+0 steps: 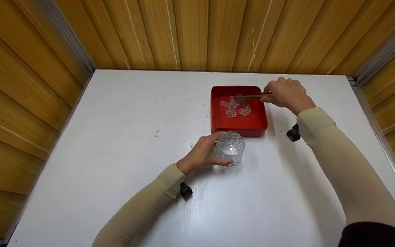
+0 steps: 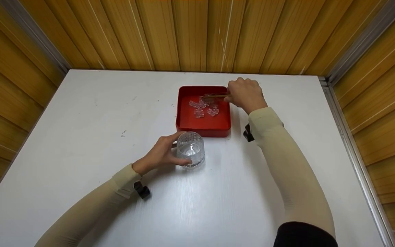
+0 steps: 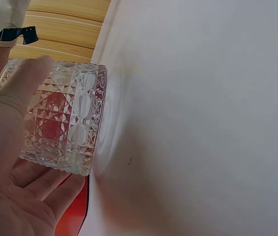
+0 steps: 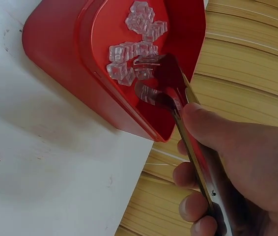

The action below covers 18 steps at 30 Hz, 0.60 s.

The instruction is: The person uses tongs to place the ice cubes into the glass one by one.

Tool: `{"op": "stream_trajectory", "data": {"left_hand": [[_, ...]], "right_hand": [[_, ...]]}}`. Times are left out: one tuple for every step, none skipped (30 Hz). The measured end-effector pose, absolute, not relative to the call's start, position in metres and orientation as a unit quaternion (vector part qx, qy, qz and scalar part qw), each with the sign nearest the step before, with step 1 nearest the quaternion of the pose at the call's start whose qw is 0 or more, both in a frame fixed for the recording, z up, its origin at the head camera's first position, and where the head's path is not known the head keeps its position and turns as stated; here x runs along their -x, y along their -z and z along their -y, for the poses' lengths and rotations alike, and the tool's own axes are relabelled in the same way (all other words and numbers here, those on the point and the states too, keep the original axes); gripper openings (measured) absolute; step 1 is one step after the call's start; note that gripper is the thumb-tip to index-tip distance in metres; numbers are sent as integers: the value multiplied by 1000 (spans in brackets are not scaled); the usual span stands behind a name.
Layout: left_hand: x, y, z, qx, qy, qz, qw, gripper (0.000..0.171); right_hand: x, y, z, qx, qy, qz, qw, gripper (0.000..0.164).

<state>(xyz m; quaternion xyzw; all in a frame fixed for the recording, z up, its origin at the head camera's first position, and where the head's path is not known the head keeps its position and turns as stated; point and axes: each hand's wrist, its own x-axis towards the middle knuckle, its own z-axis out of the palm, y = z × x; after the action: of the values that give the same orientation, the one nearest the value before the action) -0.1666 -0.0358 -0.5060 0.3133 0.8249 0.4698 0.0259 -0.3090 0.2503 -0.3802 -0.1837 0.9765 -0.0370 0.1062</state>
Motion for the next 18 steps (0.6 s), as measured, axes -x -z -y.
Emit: {"op": "stream_trajectory", "data": {"left_hand": [[167,506,36,-313,-471,-824,25,83],[167,507,36,-313,-472,-824,25,83],[167,507,36,-313,-471,-824,25,83],[167,508,36,-312,-472,-824,26,83],[167,508,36,-311,-471,-825,27,84],[166,507,36,-310,-471,-825,29,84],[166,507,36,-310,-472,-825,31,84],[166,507,36,-310,-473,-824,32,85],[166,507,36,-311,-473,-824,32,85],[167,507,36,-311,-474,-823,31,85],[167,506,36,-311,-473,-823,31,86],[167,506,36,-311,-473,-823,31,86],[167,506,36,-312,-472,-824,29,86],[167,506,36,-312,-470,-825,28,86],[167,507,36,-312,-471,-825,28,85],[168,507,36,-313,-471,-824,29,85],[168,507,36,-313,-472,-824,29,84],[168,507,36,-313,-472,-824,31,84]], "right_hand": [[309,381,-250,183,38,-977,106,38],[309,382,-250,182,39,-977,107,38],[310,382,-250,181,40,-977,107,38],[310,382,-250,179,42,-977,109,37],[310,383,-251,178,42,-977,109,37],[310,383,-251,177,42,-977,110,37],[310,383,-252,176,42,-977,112,37],[310,383,-252,176,42,-977,113,36],[310,383,-252,176,42,-977,113,36],[310,383,-253,176,42,-977,113,36],[310,383,-252,176,42,-977,114,36],[310,383,-252,175,43,-977,114,37],[310,383,-252,175,44,-977,114,37],[310,383,-252,175,44,-977,114,36],[310,383,-252,175,44,-977,113,36],[310,383,-252,176,44,-977,112,36],[310,383,-252,177,44,-977,110,35],[310,383,-252,179,44,-977,109,35]]}}
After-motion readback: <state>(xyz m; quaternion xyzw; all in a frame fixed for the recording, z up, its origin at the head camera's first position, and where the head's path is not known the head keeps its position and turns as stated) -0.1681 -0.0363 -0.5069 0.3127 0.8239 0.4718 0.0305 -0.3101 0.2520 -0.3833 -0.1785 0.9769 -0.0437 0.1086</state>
